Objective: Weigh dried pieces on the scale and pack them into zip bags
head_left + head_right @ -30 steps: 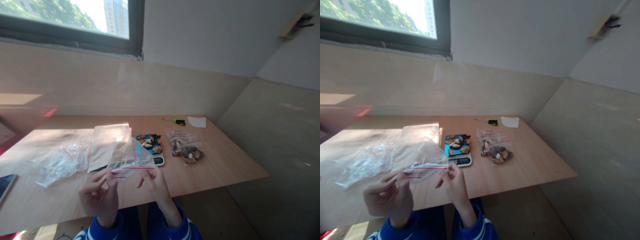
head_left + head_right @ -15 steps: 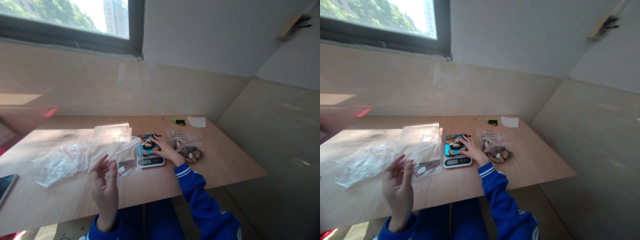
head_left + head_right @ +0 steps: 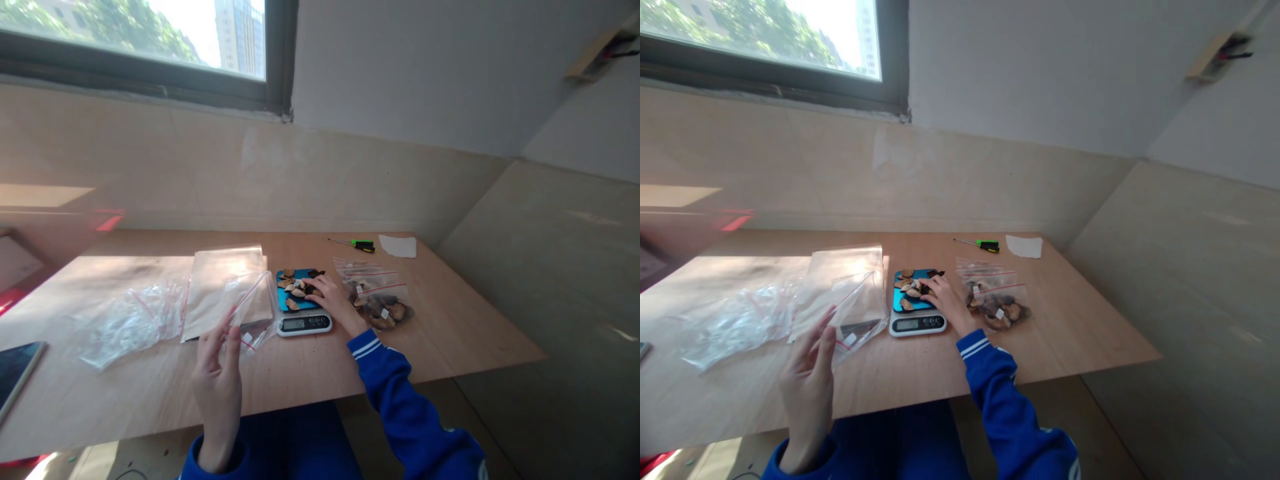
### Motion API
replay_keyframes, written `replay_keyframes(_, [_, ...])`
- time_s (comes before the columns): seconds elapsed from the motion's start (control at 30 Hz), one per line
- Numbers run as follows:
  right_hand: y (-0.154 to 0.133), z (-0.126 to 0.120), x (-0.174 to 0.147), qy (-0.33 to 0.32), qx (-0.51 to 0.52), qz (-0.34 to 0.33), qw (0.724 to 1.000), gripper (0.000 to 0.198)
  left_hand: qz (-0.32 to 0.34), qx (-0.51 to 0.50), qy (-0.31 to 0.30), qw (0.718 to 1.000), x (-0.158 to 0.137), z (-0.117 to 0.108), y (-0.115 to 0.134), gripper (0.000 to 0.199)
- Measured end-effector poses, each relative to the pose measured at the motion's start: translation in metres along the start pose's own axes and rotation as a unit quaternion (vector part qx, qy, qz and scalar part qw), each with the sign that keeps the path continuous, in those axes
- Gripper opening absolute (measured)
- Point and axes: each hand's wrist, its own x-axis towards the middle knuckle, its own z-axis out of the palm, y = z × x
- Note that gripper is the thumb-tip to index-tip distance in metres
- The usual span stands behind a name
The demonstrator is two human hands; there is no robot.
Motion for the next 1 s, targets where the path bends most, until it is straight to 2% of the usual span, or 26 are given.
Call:
replay_keyframes(0.13, [0.000, 0.001, -0.001, 0.022, 0.030, -0.001, 0.999, 0.035, 0.005, 0.009, 0.003, 1.000, -0.002, 0.000, -0.002, 0.040])
replay_keyframes(0.3, [-0.002, 0.000, 0.000, 0.085, 0.104, 0.007, 0.991, 0.018, 0.010, 0.017, 0.007, 1.000, -0.002, 0.002, 0.001, 0.042])
replay_keyframes(0.63, [-0.010, 0.003, 0.004, 0.136, 0.157, 0.063, 0.976, 0.020, 0.010, -0.005, -0.006, 1.000, -0.001, 0.009, 0.003, 0.039])
replay_keyframes(0.83, [-0.015, 0.004, 0.010, 0.190, 0.213, 0.101, 0.953, 0.023, 0.010, -0.003, -0.013, 1.000, -0.002, 0.013, 0.005, 0.039])
replay_keyframes(1.0, [-0.031, -0.006, 0.018, 0.256, 0.273, 0.117, 0.920, 0.029, 0.017, 0.001, -0.009, 1.000, -0.001, 0.017, 0.010, 0.041])
